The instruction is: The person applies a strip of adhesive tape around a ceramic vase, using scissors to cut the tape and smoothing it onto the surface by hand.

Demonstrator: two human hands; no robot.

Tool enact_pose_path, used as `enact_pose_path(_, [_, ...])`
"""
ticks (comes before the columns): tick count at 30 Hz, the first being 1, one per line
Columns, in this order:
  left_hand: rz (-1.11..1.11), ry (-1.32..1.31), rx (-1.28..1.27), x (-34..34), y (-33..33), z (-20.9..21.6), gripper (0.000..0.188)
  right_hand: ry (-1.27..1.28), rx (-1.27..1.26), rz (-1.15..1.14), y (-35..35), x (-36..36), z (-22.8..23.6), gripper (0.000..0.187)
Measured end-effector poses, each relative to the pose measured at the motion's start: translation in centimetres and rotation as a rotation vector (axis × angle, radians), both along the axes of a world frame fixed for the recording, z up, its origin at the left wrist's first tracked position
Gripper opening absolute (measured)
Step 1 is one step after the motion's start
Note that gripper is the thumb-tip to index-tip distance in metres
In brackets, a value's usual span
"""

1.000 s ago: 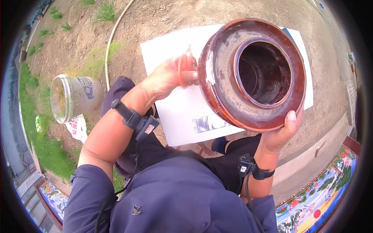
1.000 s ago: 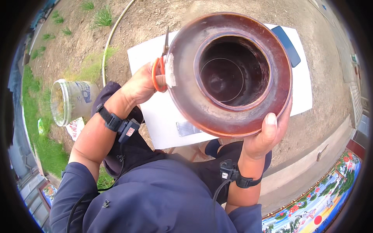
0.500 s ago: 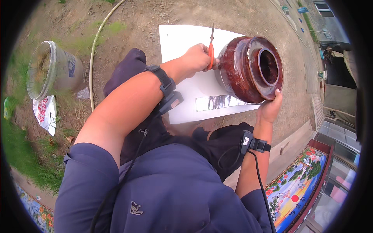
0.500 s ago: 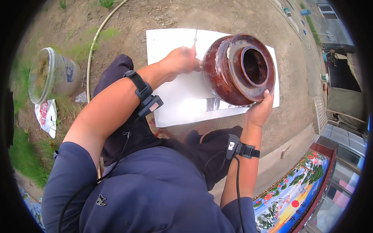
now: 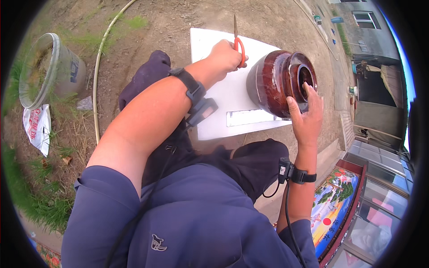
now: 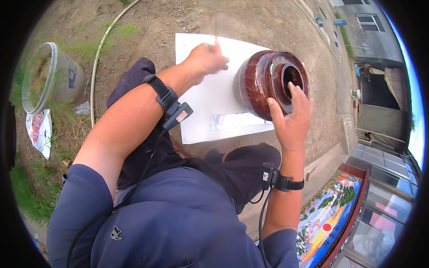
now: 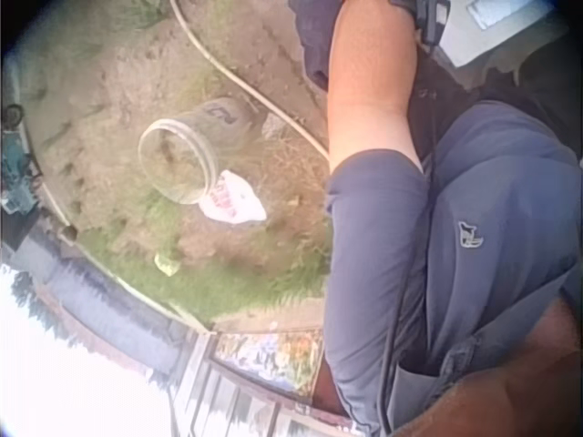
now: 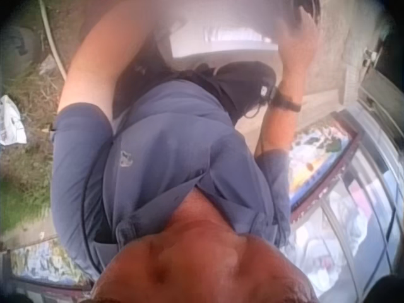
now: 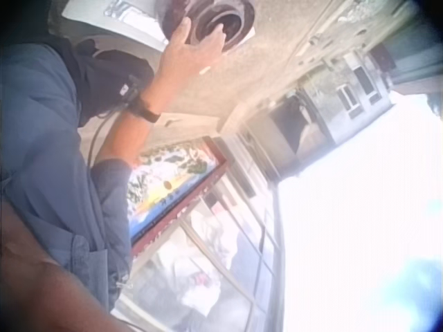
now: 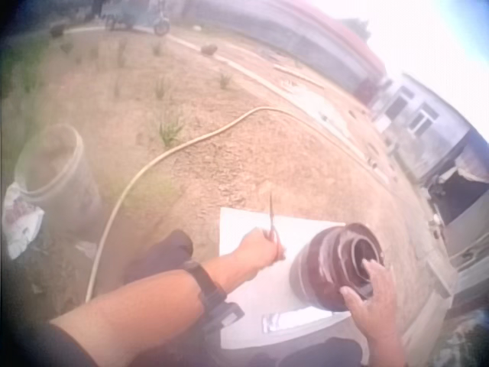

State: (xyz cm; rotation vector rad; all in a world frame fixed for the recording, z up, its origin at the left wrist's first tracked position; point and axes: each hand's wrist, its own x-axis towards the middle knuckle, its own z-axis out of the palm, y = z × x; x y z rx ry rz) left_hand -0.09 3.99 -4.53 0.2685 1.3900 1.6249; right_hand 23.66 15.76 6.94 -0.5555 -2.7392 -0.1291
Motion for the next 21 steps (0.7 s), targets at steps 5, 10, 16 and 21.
enact_pose_path(5, [-0.023,-0.029,0.052,-0.8,-0.4,0.3,0.038,-0.062,-0.057,-0.139,-0.2,-2.5,-1.2,0.069])
enact_pose_path(10, [0.017,-0.028,0.035,-1.1,-0.6,0.7,0.044,-0.087,0.0,-0.147,0.5,-2.6,-1.4,0.068])
enact_pose_path(16, [0.042,-0.039,0.047,-1.3,-0.8,0.2,0.042,-0.004,-0.159,-0.187,2.5,-2.6,-0.8,0.068])
enact_pose_path(21, [0.05,-0.038,0.065,-1.2,-0.5,0.0,0.041,0.069,-0.452,-0.198,5.3,-2.9,1.3,0.059])
